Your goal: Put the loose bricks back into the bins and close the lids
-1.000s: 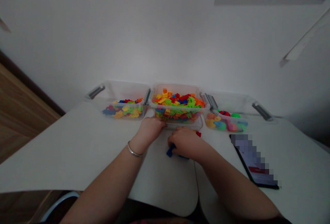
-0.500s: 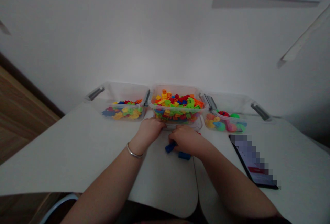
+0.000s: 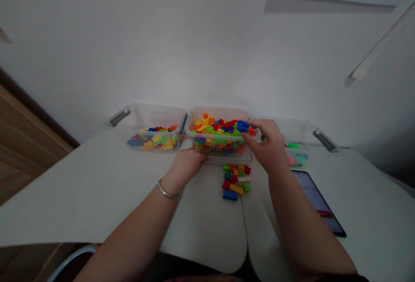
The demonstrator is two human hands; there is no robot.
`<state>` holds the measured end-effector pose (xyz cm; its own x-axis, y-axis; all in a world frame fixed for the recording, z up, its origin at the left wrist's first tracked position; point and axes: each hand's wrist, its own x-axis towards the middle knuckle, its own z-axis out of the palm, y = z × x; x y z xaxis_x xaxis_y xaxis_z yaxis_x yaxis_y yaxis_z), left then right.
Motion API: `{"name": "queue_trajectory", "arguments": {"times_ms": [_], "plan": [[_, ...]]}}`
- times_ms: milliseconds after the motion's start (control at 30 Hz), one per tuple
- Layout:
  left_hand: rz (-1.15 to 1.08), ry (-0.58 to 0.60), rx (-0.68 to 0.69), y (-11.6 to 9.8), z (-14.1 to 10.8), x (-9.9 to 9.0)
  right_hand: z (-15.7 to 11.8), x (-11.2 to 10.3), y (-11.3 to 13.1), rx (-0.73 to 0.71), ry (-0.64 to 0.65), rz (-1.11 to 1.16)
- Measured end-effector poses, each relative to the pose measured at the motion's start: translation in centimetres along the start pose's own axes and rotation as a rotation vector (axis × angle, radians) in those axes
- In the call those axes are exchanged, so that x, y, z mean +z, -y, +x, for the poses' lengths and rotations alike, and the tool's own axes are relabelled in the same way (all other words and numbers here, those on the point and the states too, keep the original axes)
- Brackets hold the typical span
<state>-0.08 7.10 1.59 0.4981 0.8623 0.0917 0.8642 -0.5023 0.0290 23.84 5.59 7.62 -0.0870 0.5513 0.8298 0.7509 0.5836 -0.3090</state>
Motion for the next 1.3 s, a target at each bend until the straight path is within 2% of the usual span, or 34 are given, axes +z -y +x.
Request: {"name": "queue_trajectory", "arguments": {"times_ms": [133, 200, 267, 400, 467, 733, 967, 1033, 1100, 1233, 1300], "plan": [[-0.022, -0.027, -0.004, 0.0, 0.0, 0.2, -0.9, 2.2, -1.2, 0.192, -0.204, -0.004], [-0.034, -0.034, -0.011, 0.0, 0.0, 0.3, -1.2, 3.0, -1.5, 0.252, -0.233, -0.004], [-0.041, -0.033, -0.019, -0.1, 0.0, 0.3, -1.3, 3.4, -1.7, 0.275, -0.205, -0.046], [-0.033, -0.012, -0.035, -0.4, 0.0, 0.1, -1.3, 3.8, -1.7, 0.261, -0.047, -0.166], [-0.025, -0.002, -0.035, -0.4, 0.0, 0.1, -1.3, 3.8, -1.6, 0.269, -0.012, -0.174], [-0.026, 0.003, -0.024, -0.4, 0.0, -0.2, -1.2, 3.5, -1.8, 0.249, 0.020, -0.174], [-0.033, 0.019, -0.043, -0.4, -0.1, -0.3, -0.2, 0.3, 0.1, 0.064, -0.051, -0.061], [-0.032, 0.022, -0.039, -0.4, -0.1, -0.2, -0.1, -0.4, 1.0, 0.031, 0.019, 0.006], [-0.036, 0.024, -0.038, -0.4, -0.1, -0.2, -0.1, -0.9, 1.9, 0.020, 0.173, 0.054], [-0.042, 0.011, -0.041, -0.5, -0.1, -0.2, -0.5, -0.7, 3.4, -0.006, 0.682, -0.024], [-0.035, -0.002, -0.034, -0.5, 0.0, -0.2, -0.6, -0.3, 3.8, -0.026, 0.896, -0.100]]}}
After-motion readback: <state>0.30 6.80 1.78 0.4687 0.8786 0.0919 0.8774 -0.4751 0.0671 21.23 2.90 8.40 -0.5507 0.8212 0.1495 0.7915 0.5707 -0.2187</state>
